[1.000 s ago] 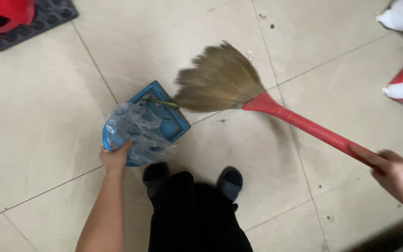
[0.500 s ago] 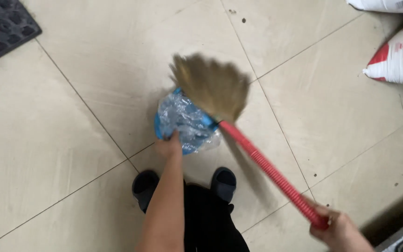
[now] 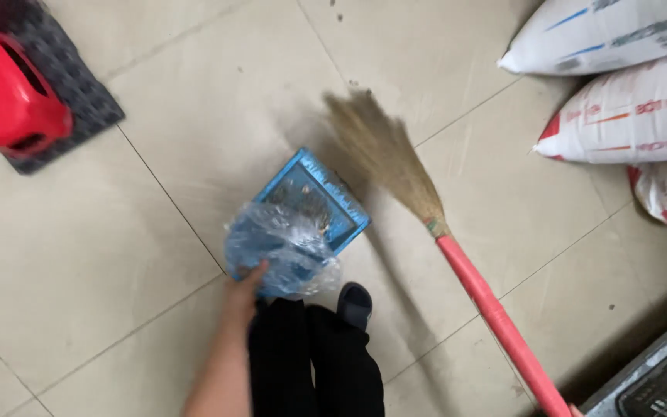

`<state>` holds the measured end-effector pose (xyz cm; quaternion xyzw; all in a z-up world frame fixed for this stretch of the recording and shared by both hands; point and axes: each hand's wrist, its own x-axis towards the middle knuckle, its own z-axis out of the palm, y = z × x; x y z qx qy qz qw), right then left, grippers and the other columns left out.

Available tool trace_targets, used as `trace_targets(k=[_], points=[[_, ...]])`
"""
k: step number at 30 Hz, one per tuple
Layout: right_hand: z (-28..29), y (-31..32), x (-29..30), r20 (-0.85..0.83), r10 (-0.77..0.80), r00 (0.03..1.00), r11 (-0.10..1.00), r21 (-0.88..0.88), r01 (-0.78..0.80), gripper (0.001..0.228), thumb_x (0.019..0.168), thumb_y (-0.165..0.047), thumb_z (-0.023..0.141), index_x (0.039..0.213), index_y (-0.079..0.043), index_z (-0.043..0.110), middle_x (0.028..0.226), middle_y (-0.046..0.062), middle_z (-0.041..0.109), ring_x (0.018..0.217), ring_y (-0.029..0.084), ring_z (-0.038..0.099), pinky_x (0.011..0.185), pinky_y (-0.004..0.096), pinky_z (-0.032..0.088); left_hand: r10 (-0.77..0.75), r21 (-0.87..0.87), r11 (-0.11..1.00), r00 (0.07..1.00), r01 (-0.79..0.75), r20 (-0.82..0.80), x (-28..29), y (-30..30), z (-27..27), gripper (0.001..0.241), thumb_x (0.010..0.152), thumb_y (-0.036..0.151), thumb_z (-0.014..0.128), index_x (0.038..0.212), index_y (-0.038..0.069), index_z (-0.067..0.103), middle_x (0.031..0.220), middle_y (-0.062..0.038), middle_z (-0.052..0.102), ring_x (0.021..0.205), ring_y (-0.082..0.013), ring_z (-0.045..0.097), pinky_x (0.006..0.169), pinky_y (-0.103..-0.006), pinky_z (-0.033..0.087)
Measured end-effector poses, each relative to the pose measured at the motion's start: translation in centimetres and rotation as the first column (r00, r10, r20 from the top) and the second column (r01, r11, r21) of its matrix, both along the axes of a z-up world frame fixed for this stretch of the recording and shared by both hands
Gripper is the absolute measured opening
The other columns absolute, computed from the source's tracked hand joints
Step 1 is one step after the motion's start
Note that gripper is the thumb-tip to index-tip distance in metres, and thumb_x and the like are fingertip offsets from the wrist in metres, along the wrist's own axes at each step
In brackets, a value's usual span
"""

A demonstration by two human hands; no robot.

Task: Sweep dirt and debris from the kitchen floor into a dustpan and empty it into a trash bin.

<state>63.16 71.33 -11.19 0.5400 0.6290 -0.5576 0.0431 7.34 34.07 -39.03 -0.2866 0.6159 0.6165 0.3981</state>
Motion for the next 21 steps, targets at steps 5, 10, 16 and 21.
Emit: trace_targets(k=[5,10,16,21], points=[[3.8,0.1,-3.1,-0.128,0.329,0.936,0.924,0.248,-0.291,0.081,0.077,0.001,0.073,0.153,-0.002,0.046,0.107,0.007,0.071,0.08,0.01,0.064,0.076,0.02,0.05,0.172,0.112,0.979,0.985,-0.168,-0.03,1.6,6.4,5.1,0.072,0.076,0.015,0.091,0.14,0.001,0.06,0.123,-0.009,0.068,0.103,-0.0282,0.062,0.077,-0.0451,0.05],[13.5,0.3,-18.2,0.258,-0.023,0.966,0.995,-0.092,0.049,0.075,0.085,-0.006,0.074,0.155,-0.015,0.05,0.087,0.012,0.071,0.057,0.017,0.053,0.051,0.033,0.045,0.25,0.183,0.952,0.968,-0.246,0.002,-1.7,0.2,14.6,0.066,0.073,0.016,0.089,0.132,0.012,0.06,0.119,-0.003,0.069,0.102,-0.022,0.066,0.082,-0.0409,0.056],[16.9,-0.2,-19.7,0.329,-0.244,0.912,0.819,-0.434,0.376,0.046,0.088,-0.006,0.066,0.132,0.001,0.056,0.085,0.009,0.065,0.054,0.017,0.053,0.046,0.03,0.043,0.36,0.125,0.927,0.932,-0.354,-0.036,-1.3,-13.9,26.0,0.059,0.083,0.02,0.084,0.136,0.019,0.058,0.127,0.001,0.066,0.108,-0.0183,0.064,0.086,-0.039,0.054],[13.8,-4.0,-22.4,0.354,-0.397,0.847,0.708,-0.469,0.528,0.031,0.092,-0.005,0.062,0.118,-0.017,0.05,0.067,0.006,0.048,0.047,0.014,0.042,0.041,0.03,0.037,0.499,0.067,0.865,0.866,-0.497,-0.014,2.9,-19.7,36.4,0.051,0.089,0.019,0.077,0.137,0.02,0.059,0.132,0.001,0.067,0.115,-0.0184,0.066,0.095,-0.038,0.056]])
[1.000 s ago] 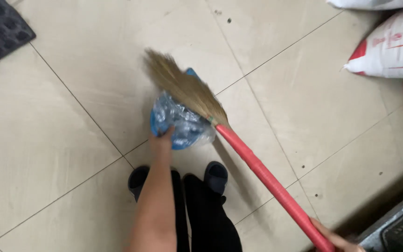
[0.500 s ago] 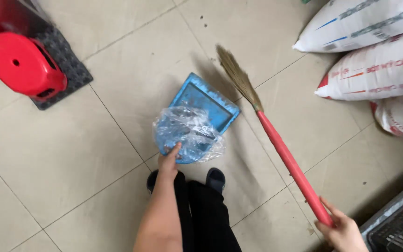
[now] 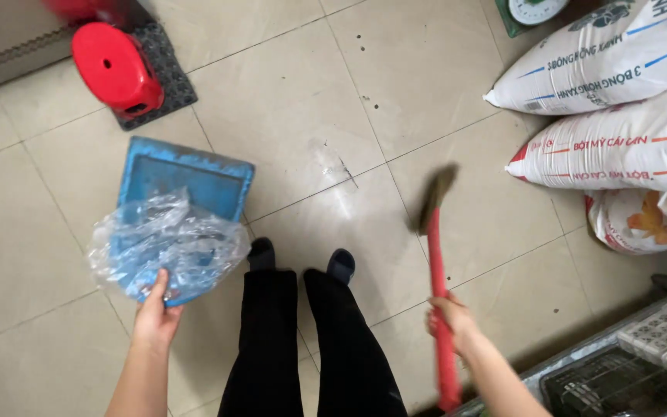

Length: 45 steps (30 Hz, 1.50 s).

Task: Sweep dirt and debris from the kitchen floor into a dustpan and empty it into a trash bin.

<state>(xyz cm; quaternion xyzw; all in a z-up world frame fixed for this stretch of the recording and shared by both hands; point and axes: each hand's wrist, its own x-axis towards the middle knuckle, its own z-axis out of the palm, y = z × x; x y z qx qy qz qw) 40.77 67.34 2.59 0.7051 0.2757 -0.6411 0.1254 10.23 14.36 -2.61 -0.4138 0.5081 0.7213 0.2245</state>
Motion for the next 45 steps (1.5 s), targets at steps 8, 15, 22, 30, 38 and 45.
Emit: trace_targets(k=[8,15,22,30,38,45], points=[[-9.7,-12.2,-11.3,-0.249,0.018,0.968,0.948,-0.302,-0.095,0.017,0.094,-0.01,0.062,0.106,-0.016,0.051,0.062,0.005,0.045,0.045,0.018,0.044,0.039,0.031,0.04,0.342,0.075,0.937,0.939,-0.34,-0.018,9.8,-1.6,3.3,0.046,0.095,0.021,0.075,0.139,0.02,0.059,0.135,0.001,0.068,0.12,-0.0168,0.067,0.099,-0.0382,0.057],[-1.5,-4.1,-12.6,-0.36,-0.094,0.928,0.853,-0.51,-0.111,0.019,0.098,-0.014,0.061,0.108,-0.016,0.045,0.071,0.004,0.051,0.051,0.012,0.047,0.042,0.025,0.042,0.491,0.101,0.867,0.871,-0.489,-0.003,15.2,0.8,3.7,0.046,0.096,0.024,0.074,0.139,0.019,0.058,0.135,0.001,0.068,0.122,-0.0173,0.066,0.101,-0.0395,0.057],[12.9,5.3,-11.8,-0.222,0.505,0.834,0.863,0.098,-0.496,0.03,0.091,-0.004,0.062,0.119,0.003,0.057,0.082,0.008,0.066,0.055,0.012,0.054,0.045,0.026,0.047,0.612,0.138,0.782,0.791,-0.608,0.013,20.1,0.9,0.7,0.04,0.099,0.024,0.074,0.135,0.019,0.059,0.132,0.003,0.069,0.119,-0.0147,0.067,0.101,-0.0351,0.057],[-0.4,8.5,-12.2,-0.075,0.425,0.902,0.905,0.035,-0.424,0.022,0.101,-0.026,0.057,0.096,-0.007,0.046,0.063,0.001,0.048,0.045,0.012,0.044,0.037,0.027,0.038,0.718,0.151,0.684,0.695,-0.714,0.039,25.5,1.9,2.0,0.044,0.097,0.025,0.074,0.138,0.017,0.058,0.132,0.002,0.069,0.119,-0.016,0.066,0.102,-0.0363,0.056],[0.5,-3.7,-10.3,-0.062,0.658,0.751,0.74,-0.135,-0.659,0.014,0.098,-0.016,0.057,0.107,-0.01,0.049,0.062,0.005,0.046,0.045,0.018,0.043,0.04,0.035,0.04,0.728,0.12,0.677,0.685,-0.726,0.034,30.2,4.0,1.9,0.05,0.096,0.023,0.072,0.143,0.019,0.054,0.136,0.001,0.065,0.125,-0.0174,0.062,0.107,-0.0387,0.052],[8.0,4.7,-5.7,-0.237,0.616,0.751,0.725,-0.202,-0.659,0.019,0.099,-0.02,0.06,0.114,-0.01,0.051,0.069,0.002,0.049,0.047,0.01,0.04,0.039,0.025,0.035,0.791,0.195,0.594,0.611,-0.78,0.032,36.5,6.2,-0.1,0.053,0.093,0.021,0.074,0.142,0.021,0.056,0.135,0.003,0.066,0.124,-0.0176,0.062,0.105,-0.0379,0.051]])
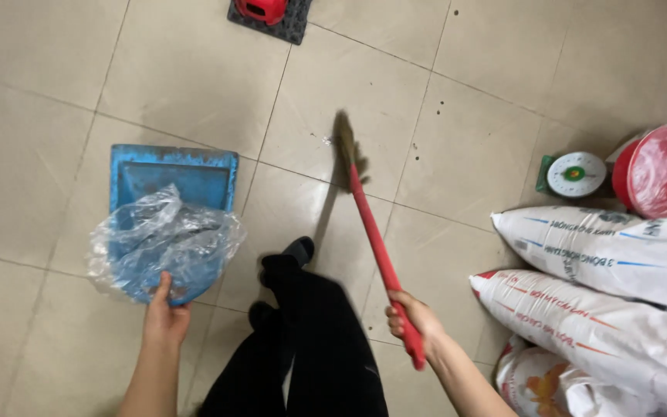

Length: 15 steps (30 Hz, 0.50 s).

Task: Sweep dirt and debris from the kitchen floor into a dustpan and empty it into a trash bin.

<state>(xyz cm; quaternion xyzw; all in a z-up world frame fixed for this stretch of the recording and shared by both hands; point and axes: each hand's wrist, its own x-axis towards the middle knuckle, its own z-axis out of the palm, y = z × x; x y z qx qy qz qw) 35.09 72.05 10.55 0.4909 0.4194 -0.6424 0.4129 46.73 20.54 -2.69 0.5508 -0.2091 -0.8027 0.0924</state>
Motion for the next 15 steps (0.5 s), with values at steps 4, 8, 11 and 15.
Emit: trace_targets(k=[4,8,11,15], points=[[5.2,3.8,-0.7,-0.032,0.07,0.997,0.992,0.107,-0.066,0.02,0.098,-0.029,0.058,0.11,-0.017,0.049,0.067,0.002,0.048,0.044,0.011,0.038,0.037,0.025,0.032,0.042,-0.013,0.999,0.999,-0.042,0.025,7.1,2.4,0.7,0.05,0.095,0.022,0.073,0.141,0.021,0.055,0.134,0.002,0.065,0.122,-0.0179,0.062,0.106,-0.0409,0.051],[-1.7,7.9,-8.0,-0.184,0.194,0.964,0.943,0.305,-0.132,0.028,0.104,-0.043,0.048,0.11,-0.016,0.045,0.068,0.006,0.05,0.044,0.015,0.044,0.036,0.027,0.038,0.101,-0.069,0.993,0.994,-0.098,0.046,13.8,3.0,-0.1,0.045,0.1,0.02,0.071,0.142,0.02,0.054,0.133,0.001,0.064,0.121,-0.0186,0.06,0.105,-0.0431,0.048],[-10.0,10.1,-19.6,-0.178,0.131,0.975,0.956,0.284,-0.076,0.015,0.103,-0.035,0.046,0.116,-0.028,0.045,0.066,0.005,0.049,0.045,0.013,0.043,0.037,0.024,0.036,0.14,-0.116,0.984,0.99,-0.138,0.007,14.4,6.2,0.4,0.045,0.101,0.02,0.069,0.144,0.02,0.053,0.136,0.001,0.063,0.123,-0.0189,0.059,0.106,-0.0436,0.047],[-21.0,9.2,-29.8,-0.171,0.137,0.976,0.982,0.155,-0.111,0.021,0.107,-0.036,0.047,0.111,-0.017,0.041,0.065,0.003,0.045,0.046,0.013,0.044,0.037,0.024,0.039,0.209,-0.152,0.966,0.978,-0.208,-0.01,13.2,11.9,2.2,0.047,0.098,0.02,0.067,0.144,0.022,0.054,0.139,0.002,0.064,0.126,-0.018,0.06,0.108,-0.0443,0.047]])
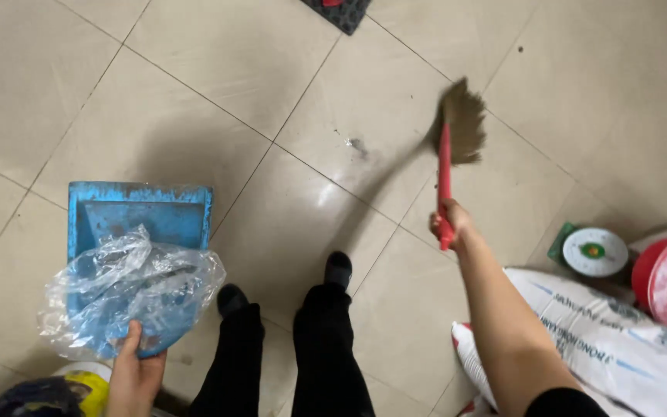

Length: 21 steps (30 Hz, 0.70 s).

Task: Sweep dirt and debris from the kitchen floor into a dustpan and empty it into a trash bin.

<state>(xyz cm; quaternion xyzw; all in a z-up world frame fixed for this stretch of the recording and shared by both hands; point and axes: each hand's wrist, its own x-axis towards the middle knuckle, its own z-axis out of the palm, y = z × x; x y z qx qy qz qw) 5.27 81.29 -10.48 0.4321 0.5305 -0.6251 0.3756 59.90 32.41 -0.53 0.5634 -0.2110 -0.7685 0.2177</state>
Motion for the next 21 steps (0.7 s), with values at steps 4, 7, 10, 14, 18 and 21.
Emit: trace_targets(k=[4,7,10,14,18,21], points=[[4.1,-7.7,2.1,-0.036,0.298,0.954,0.939,0.191,-0.286,0.032,0.104,-0.022,0.044,0.135,-0.019,0.037,0.065,0.005,0.046,0.044,0.017,0.045,0.037,0.033,0.043,0.106,0.049,0.993,0.994,-0.107,0.017,-0.8,4.8,-1.4,0.043,0.1,0.024,0.066,0.141,0.019,0.057,0.14,0.0,0.064,0.127,-0.0189,0.06,0.109,-0.0448,0.046],[10.5,-9.3,6.2,0.007,0.571,0.821,0.771,0.339,-0.539,0.056,0.099,-0.019,0.046,0.154,-0.027,0.037,0.062,0.008,0.048,0.042,0.021,0.046,0.038,0.039,0.044,0.141,0.109,0.984,0.99,-0.143,0.029,-2.4,7.1,-3.0,0.04,0.1,0.025,0.066,0.139,0.018,0.057,0.139,-0.001,0.064,0.126,-0.0198,0.06,0.11,-0.0443,0.045],[15.1,-6.5,9.3,0.062,0.7,0.712,0.657,0.334,-0.675,0.063,0.098,-0.019,0.051,0.159,-0.03,0.038,0.062,0.008,0.048,0.043,0.02,0.046,0.038,0.038,0.044,0.154,0.171,0.972,0.987,-0.161,0.055,-5.0,8.5,-2.4,0.04,0.1,0.026,0.065,0.138,0.016,0.058,0.137,-0.002,0.064,0.126,-0.0212,0.06,0.11,-0.0437,0.045],[21.2,-2.2,13.0,0.096,0.743,0.663,0.621,0.272,-0.735,0.064,0.098,-0.028,0.056,0.159,-0.031,0.037,0.062,0.006,0.052,0.042,0.018,0.049,0.039,0.035,0.044,0.145,0.186,0.971,0.989,-0.148,0.031,-7.2,9.4,-1.0,0.043,0.098,0.026,0.065,0.138,0.013,0.057,0.138,-0.003,0.064,0.126,-0.0219,0.06,0.11,-0.0423,0.047],[29.5,-2.4,17.1,0.129,0.716,0.686,0.629,0.307,-0.715,0.064,0.097,-0.029,0.058,0.157,-0.036,0.039,0.062,0.008,0.051,0.04,0.019,0.047,0.038,0.035,0.041,0.139,0.157,0.979,0.99,-0.133,-0.027,-7.2,8.7,-0.3,0.046,0.097,0.025,0.068,0.14,0.013,0.056,0.138,-0.003,0.064,0.126,-0.0212,0.059,0.109,-0.0417,0.048],[33.3,-4.7,19.1,0.172,0.641,0.748,0.724,0.191,-0.663,0.065,0.099,-0.032,0.06,0.158,-0.042,0.034,0.061,0.005,0.047,0.04,0.018,0.044,0.038,0.034,0.04,0.139,0.145,0.981,0.989,-0.13,-0.054,-6.1,7.8,0.6,0.049,0.095,0.028,0.071,0.14,0.015,0.056,0.137,-0.001,0.063,0.125,-0.021,0.06,0.107,-0.0409,0.048]])
